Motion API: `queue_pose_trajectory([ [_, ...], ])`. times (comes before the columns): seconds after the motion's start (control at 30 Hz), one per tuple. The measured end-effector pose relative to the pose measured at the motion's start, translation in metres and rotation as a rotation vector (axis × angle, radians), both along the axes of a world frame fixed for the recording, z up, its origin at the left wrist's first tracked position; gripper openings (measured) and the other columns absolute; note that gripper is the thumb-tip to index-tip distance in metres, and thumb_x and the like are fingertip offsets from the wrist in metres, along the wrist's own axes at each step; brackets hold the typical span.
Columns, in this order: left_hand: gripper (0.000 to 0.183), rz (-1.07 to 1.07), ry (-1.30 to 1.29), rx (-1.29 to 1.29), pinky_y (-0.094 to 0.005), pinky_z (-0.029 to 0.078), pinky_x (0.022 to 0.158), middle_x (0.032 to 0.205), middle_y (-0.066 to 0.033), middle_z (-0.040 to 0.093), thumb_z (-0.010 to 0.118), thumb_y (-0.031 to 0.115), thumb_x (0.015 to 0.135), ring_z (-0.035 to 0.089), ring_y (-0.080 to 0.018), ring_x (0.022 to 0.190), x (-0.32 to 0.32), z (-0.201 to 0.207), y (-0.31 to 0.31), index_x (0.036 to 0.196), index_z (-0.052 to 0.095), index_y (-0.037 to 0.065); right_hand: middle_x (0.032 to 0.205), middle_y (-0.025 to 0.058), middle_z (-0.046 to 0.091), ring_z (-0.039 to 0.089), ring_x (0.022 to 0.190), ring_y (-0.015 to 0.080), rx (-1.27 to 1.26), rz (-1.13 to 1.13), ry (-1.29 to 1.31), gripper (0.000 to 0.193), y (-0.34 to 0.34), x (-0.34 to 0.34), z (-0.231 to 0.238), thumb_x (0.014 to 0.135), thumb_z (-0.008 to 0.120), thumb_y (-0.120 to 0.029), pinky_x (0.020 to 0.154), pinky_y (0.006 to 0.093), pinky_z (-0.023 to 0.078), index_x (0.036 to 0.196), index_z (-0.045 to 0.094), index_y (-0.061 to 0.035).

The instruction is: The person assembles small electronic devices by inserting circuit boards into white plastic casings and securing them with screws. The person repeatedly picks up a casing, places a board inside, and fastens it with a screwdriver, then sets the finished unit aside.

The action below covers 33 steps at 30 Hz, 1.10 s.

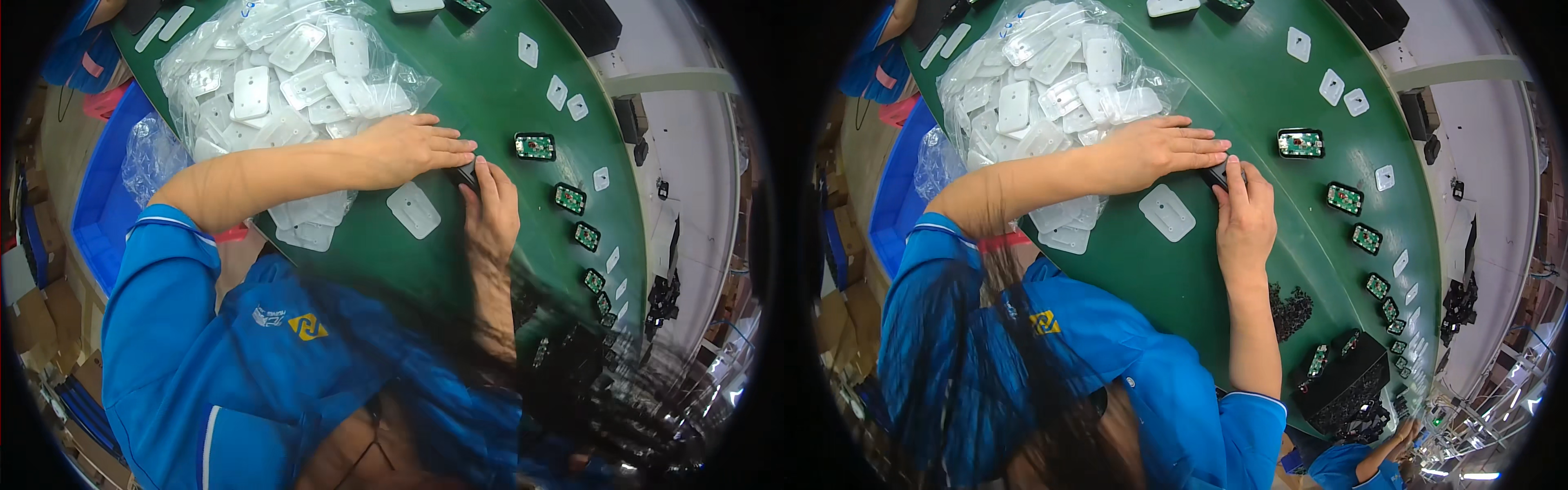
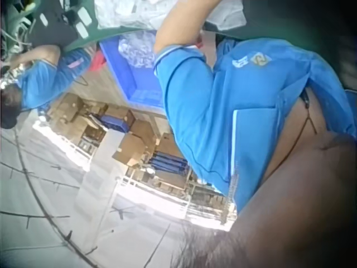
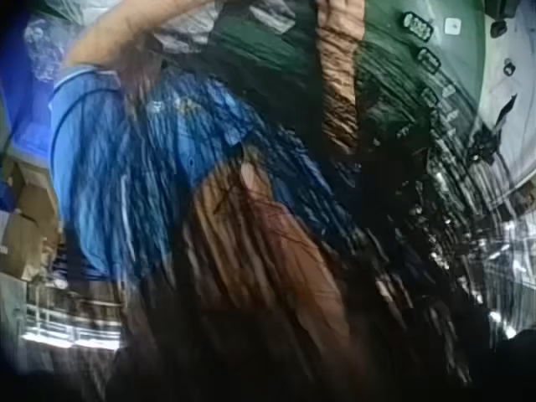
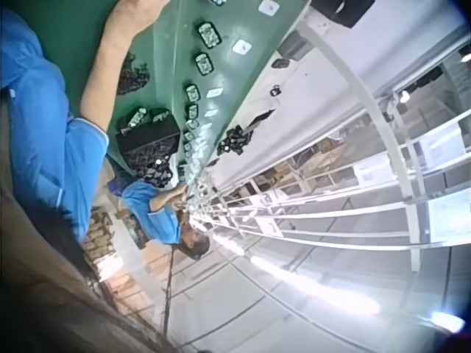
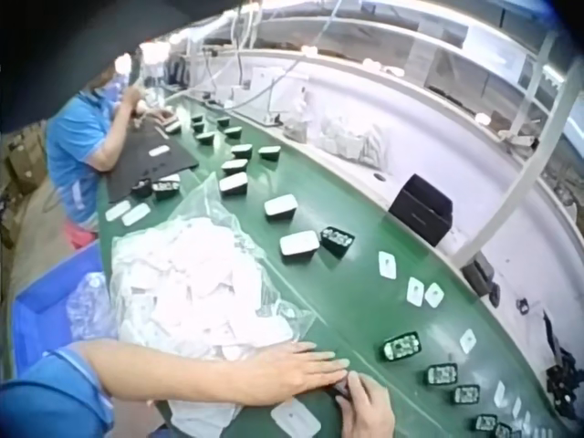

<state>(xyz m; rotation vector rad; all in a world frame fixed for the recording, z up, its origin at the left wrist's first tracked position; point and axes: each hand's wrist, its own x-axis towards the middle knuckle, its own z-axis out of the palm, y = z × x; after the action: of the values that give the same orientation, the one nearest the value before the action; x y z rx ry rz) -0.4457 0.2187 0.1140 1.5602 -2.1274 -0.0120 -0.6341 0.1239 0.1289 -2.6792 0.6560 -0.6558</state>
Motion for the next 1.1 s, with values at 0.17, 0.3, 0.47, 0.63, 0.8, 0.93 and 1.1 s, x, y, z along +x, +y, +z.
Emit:
queue_pose_trajectory([
  [0.17, 0.039, 0.038, -0.101, -0.235, -0.0353, 0.046, 0.088, 0.114, -0.0171, 0.058, 0.059, 0.015, 0.079, 0.058, -0.0274, 0.101, -0.018, -0.001, -0.012, 0.112, 0.053, -0.005, 0.104, 0.012, 0.062, 0.06, 0.093, 0.0259, 0.411, 0.051, -0.069, 0.037, -0.023, -0.002, 0.012, 0.077, 0.07, -0.008, 0.08, 0.034, 0.05, 0.113, 0.06, -0.0042],
  [0.3, 0.038, 0.052, -0.164, -0.233, -0.0373, 0.047, 0.08, 0.098, -0.0138, 0.059, 0.063, 0.018, 0.075, 0.058, -0.028, 0.089, -0.03, -0.002, -0.034, 0.105, 0.054, -0.004, 0.101, 0.009, 0.063, 0.062, 0.087, 0.018, 0.628, 0.024, -0.109, 0.035, -0.036, -0.012, 0.021, 0.082, 0.068, -0.01, 0.078, 0.0305, 0.05, 0.115, 0.06, -0.0034],
  [0.47, 0.034, -0.028, 0.08, -0.12, -0.0387, 0.047, 0.079, 0.097, -0.012, 0.059, 0.063, 0.02, 0.081, 0.056, -0.0297, 0.088, -0.012, 0.006, -0.044, 0.107, 0.054, -0.001, 0.094, 0.008, 0.064, 0.06, 0.083, 0.0126, 0.811, -0.052, -0.107, 0.031, -0.043, -0.002, 0.026, 0.09, 0.061, -0.019, 0.076, 0.0291, 0.051, 0.117, 0.059, -0.0028],
  [0.63, 0.031, 0.148, 0.269, 0.108, -0.0391, 0.047, 0.081, 0.1, -0.0167, 0.063, 0.058, 0.023, 0.087, 0.059, -0.0321, 0.093, 0.018, 0.027, -0.07, 0.11, 0.058, 0.001, 0.097, 0.0081, 0.063, 0.06, 0.082, 0.0138, 0.599, -0.122, -0.303, 0.034, -0.069, 0.021, 0.027, 0.09, 0.061, -0.026, 0.069, 0.029, 0.049, 0.115, 0.059, -0.0022],
  [0.8, 0.028, 0.343, 0.363, 0.355, -0.0381, 0.051, 0.066, 0.083, -0.0176, 0.066, 0.052, 0.025, 0.092, 0.065, -0.0289, 0.07, 0.073, 0.032, -0.102, 0.106, 0.06, 0.001, 0.103, 0.0096, 0.061, 0.059, 0.097, 0.0239, 0.158, -0.045, -0.354, 0.029, -0.109, 0.094, 0.053, 0.084, 0.066, -0.021, 0.081, 0.0345, 0.047, 0.108, 0.061, -0.007],
  [0.93, 0.025, 0.38, 0.563, 0.591, -0.0353, 0.048, 0.055, 0.068, -0.0123, 0.065, 0.052, 0.026, 0.093, 0.064, -0.0227, 0.058, 0.084, 0.037, -0.112, 0.099, 0.057, 0.003, 0.117, 0.0107, 0.058, 0.052, 0.111, 0.0296, -0.144, 0.152, -0.217, 0.038, -0.138, 0.171, 0.049, 0.076, 0.068, -0.015, 0.094, 0.0379, 0.044, 0.113, 0.061, -0.0103],
  [1.1, 0.026, 0.435, 0.376, 0.632, -0.0406, 0.047, 0.067, 0.07, -0.0101, 0.066, 0.051, 0.031, 0.092, 0.065, -0.0264, 0.071, 0.088, 0.041, -0.111, 0.098, 0.056, 0.007, 0.118, 0.0109, 0.055, 0.048, 0.114, 0.0315, -0.175, 0.214, 0.056, 0.04, -0.162, 0.23, 0.012, 0.073, 0.069, -0.012, 0.093, 0.0393, 0.044, 0.112, 0.058, -0.0123],
])
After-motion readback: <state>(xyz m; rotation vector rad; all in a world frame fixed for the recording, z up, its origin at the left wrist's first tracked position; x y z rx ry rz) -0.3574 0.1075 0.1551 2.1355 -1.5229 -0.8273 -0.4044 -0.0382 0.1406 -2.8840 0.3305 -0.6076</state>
